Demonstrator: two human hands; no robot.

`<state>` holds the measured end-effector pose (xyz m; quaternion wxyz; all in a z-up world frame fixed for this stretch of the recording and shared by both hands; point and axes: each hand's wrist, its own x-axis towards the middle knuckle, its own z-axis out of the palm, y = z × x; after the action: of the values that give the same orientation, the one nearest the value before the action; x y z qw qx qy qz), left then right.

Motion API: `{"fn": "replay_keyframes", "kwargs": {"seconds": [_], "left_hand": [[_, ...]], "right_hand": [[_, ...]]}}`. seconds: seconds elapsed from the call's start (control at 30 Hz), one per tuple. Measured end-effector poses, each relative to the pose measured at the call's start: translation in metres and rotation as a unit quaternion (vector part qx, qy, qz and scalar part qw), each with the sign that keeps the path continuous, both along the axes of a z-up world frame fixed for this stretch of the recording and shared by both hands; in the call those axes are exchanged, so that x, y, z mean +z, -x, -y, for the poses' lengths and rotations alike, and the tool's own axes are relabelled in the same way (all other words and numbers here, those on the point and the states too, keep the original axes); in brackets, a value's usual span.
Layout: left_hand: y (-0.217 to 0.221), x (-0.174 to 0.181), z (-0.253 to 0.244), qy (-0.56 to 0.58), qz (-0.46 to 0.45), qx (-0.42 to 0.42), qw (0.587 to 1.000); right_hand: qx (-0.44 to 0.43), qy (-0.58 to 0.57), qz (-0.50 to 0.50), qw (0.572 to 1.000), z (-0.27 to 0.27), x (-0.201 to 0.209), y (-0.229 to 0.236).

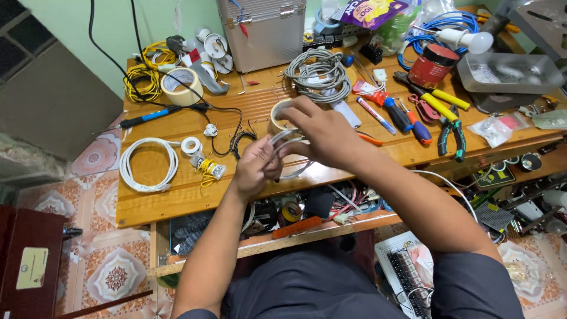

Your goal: Organizing and marking electrical wires using masking tape and a pen on a workbench

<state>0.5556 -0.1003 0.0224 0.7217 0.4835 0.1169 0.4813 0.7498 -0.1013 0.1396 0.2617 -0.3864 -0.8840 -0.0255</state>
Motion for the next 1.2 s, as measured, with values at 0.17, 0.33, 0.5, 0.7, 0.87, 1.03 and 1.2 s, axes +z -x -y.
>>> {"fn": "replay_keyframes", "kwargs": {"seconds": [0.17, 0.33, 0.5, 0.7, 0.87, 1.03, 1.2], "left_hand": [[0.014, -0.003, -0.008, 0.062, 0.082, 0.008, 0.995], [0.007, 0.001, -0.004, 0.07, 0.06, 0.01, 0.996], [0.004, -0.007, -0.006, 0.076, 0.094, -0.024, 0.992], [0.021, 0.011, 0.0, 0.104, 0.084, 0.047, 0.99], [0.013, 0.005, -0.005, 0.16, 0.124, 0.091, 0.975], [0.012, 0.008, -0.001, 0.161, 0.13, 0.104, 0.973], [0.013, -0.002, -0.006, 0.129, 0.135, 0.131, 0.974]], "right_hand": [[0.104, 0.231, -0.077, 0.964, -0.001, 0.03, -0.009], [0.088, 0.239, -0.088, 0.963, -0.016, 0.003, -0.013], [0.043, 0.158, -0.026, 0.986, -0.013, -0.006, -0.008], [0.088, 0.179, -0.046, 0.979, 0.095, 0.046, -0.096], [0.207, 0.572, -0.108, 0.786, 0.184, -0.061, -0.187], [-0.092, 0.708, -0.224, 0.664, 0.237, -0.276, -0.254], [-0.455, 0.477, -0.281, 0.697, 0.213, -0.45, -0.226]]}}
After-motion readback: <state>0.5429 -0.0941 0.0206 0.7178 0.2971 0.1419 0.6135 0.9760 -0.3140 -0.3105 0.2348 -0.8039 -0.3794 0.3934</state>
